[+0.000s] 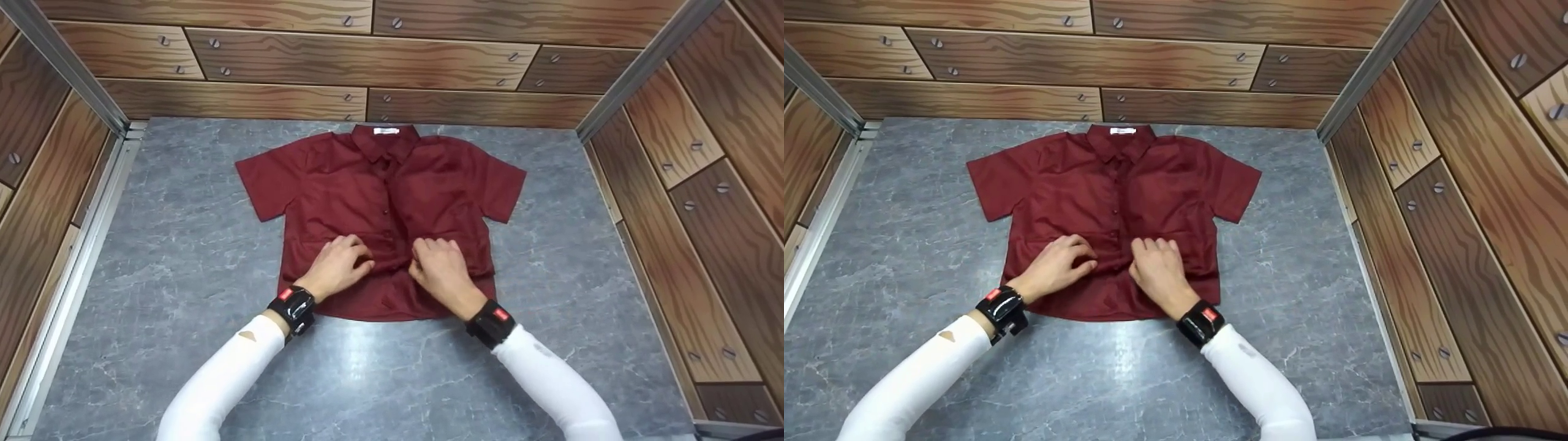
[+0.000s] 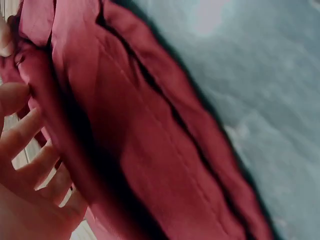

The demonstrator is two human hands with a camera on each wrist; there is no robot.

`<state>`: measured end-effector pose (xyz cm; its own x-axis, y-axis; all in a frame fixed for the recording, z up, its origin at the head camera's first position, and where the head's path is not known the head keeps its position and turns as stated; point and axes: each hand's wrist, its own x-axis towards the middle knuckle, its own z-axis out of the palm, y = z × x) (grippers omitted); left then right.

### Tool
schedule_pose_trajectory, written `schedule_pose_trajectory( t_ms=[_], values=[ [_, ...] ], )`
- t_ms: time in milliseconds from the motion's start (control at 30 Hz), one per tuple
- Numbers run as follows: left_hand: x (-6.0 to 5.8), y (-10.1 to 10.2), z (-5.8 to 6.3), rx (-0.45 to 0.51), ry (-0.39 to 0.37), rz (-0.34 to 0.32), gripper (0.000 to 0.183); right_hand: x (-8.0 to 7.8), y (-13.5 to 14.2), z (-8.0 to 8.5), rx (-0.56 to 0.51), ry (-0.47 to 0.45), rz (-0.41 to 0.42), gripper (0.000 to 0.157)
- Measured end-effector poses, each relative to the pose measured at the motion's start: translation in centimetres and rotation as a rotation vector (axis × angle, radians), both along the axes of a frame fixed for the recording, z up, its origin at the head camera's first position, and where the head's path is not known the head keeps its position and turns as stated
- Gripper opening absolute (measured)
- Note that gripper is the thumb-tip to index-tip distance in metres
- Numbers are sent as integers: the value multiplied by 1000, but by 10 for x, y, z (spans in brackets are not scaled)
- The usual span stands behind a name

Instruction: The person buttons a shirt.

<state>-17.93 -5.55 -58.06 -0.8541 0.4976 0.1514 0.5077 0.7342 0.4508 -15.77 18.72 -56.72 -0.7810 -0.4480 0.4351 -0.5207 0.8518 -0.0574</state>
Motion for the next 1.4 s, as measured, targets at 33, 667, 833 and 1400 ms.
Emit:
schedule_pose_trajectory(
  t_ms=[33,667,833,1400],
  values=[
    [-1,2,0,9,10,6,23,0,-3,-1,18,37,4,15],
    [-40,65,15,443,-395,277,6,5,-14,-18,29,2,23,18],
    [-41,67,16,684,-565,319,7,6,-3,-19,41,-10,9,20],
    [-53,80,19,963,-769,379,15,14,-24,-5,127,93,88,6]
  ],
)
